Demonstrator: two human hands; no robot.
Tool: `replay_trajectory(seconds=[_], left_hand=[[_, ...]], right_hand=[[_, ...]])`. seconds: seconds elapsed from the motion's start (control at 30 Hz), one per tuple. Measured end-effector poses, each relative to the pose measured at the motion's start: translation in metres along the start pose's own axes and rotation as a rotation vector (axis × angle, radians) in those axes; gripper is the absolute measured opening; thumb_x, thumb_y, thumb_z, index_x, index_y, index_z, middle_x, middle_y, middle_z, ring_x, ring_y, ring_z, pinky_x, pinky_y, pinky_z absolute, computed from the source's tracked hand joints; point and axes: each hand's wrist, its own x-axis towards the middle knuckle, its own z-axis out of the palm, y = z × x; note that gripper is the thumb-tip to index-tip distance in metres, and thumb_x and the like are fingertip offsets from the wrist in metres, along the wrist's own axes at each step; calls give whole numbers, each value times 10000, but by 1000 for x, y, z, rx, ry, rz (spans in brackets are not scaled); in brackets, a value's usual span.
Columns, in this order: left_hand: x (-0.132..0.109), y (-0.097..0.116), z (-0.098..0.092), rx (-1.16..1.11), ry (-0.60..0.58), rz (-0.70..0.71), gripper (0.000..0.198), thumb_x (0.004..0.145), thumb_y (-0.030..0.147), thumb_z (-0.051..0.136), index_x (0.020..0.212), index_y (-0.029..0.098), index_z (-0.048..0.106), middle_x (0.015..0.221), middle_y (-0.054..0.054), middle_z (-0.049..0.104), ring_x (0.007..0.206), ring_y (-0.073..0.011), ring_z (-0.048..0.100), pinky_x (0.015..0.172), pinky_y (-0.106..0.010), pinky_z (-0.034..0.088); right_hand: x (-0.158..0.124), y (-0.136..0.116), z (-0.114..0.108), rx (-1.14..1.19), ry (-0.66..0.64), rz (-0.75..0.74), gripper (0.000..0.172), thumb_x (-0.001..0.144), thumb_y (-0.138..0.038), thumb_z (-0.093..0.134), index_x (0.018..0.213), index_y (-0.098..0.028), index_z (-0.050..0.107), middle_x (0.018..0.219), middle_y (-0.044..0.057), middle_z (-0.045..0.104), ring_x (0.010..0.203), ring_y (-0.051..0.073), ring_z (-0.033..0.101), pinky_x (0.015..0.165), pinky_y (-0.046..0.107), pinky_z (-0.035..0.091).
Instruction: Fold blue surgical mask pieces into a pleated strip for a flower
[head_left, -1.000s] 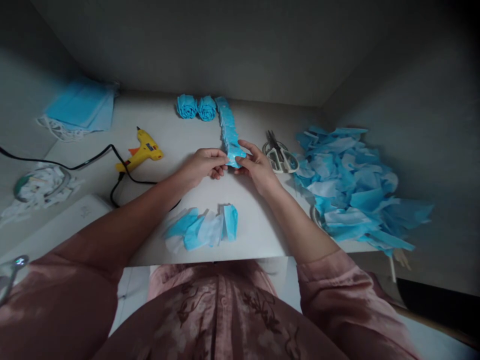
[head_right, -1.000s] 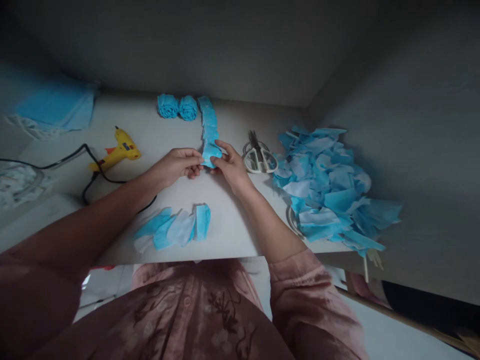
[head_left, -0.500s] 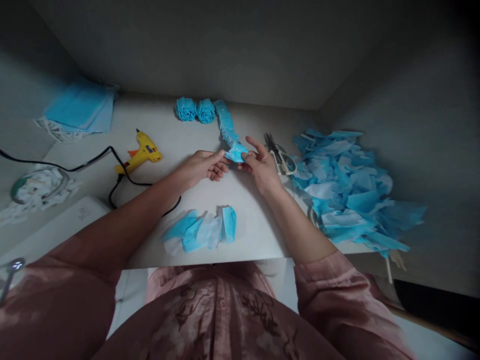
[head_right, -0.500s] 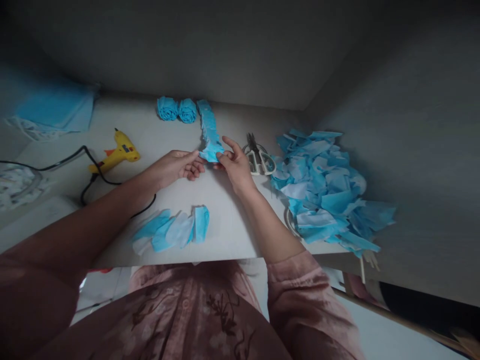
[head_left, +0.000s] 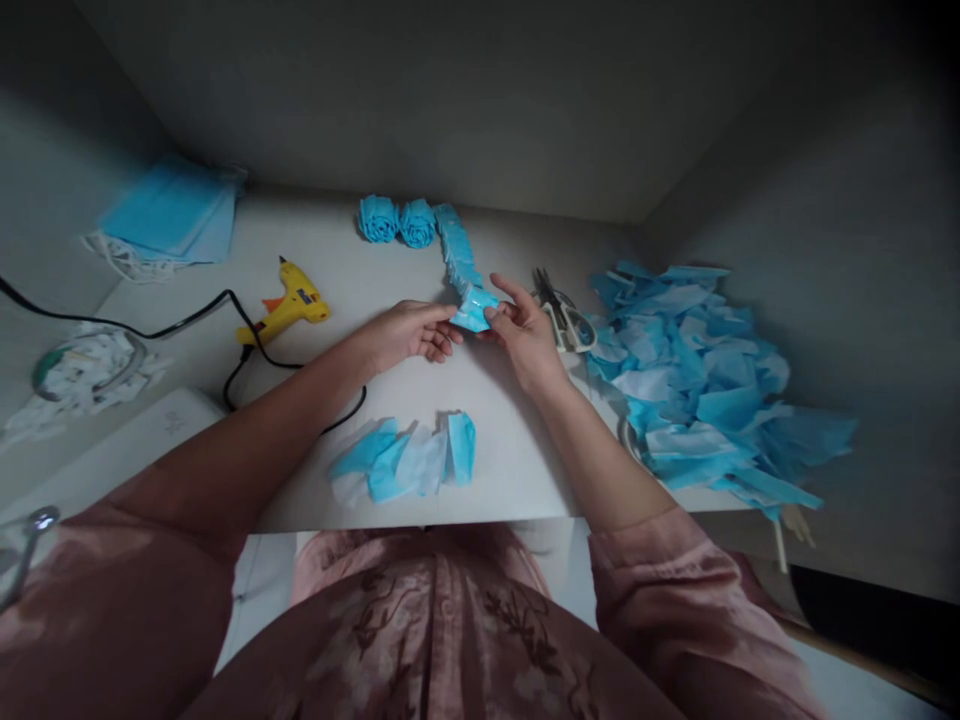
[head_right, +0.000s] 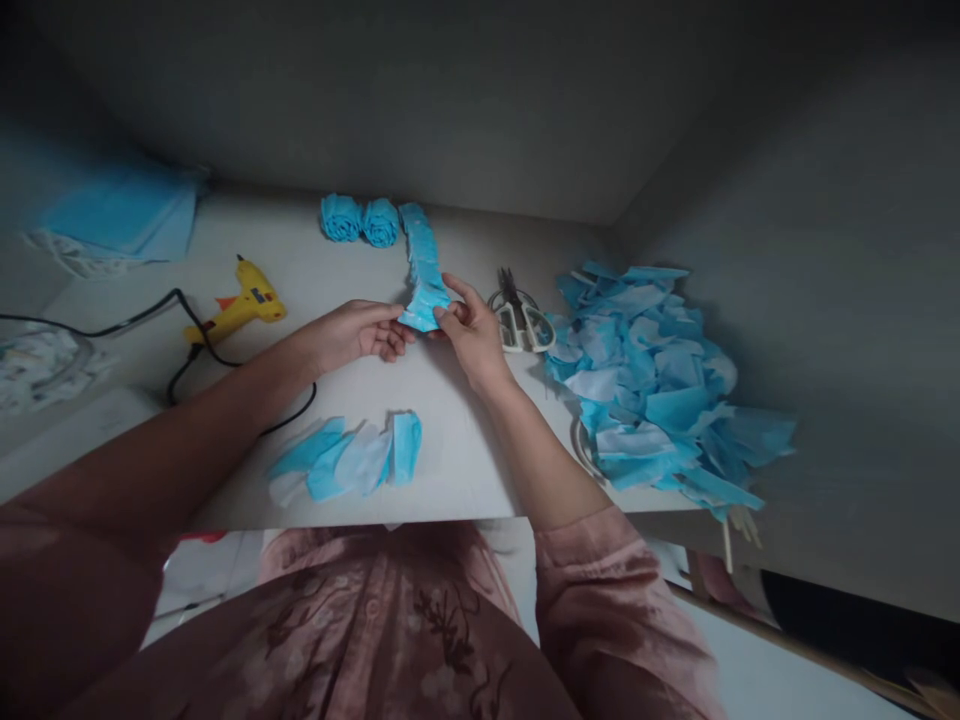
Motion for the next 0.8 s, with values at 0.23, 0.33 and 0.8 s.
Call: replay_trajectory(seconds=[0.23, 0.33, 0.8], left_hand=[[-3, -4, 2, 97, -6, 40, 132, 842, 205, 752, 819, 114, 659, 687, -41, 671, 560, -108, 618, 578, -241, 497], [-4, -7, 5, 131, 13, 64, 146, 843, 196, 753, 787, 128, 637, 640, -18, 643, 542, -97, 601, 569, -229, 486], [-6, -1, 12, 128, 56, 76, 127, 903, 215, 657, 818, 123, 638, 628, -24, 625, 529, -117, 604, 510, -225, 472]], right_hand=[[-6, -9, 7, 6, -15, 91, 575, 776, -550, 776, 1282, -312, 646, 845, -6, 685, 812, 179, 659, 844, 405, 627], [-7, -11, 8, 17, -32, 140, 575, 791, -528, 754, 1302, -299, 623, 866, -3, 694, 792, 172, 663, 823, 394, 623], [-4, 0, 6, -8, -128, 77, 714, 701, -370, 801, 1361, -304, 536, 899, -7, 719, 828, 194, 686, 879, 415, 575]])
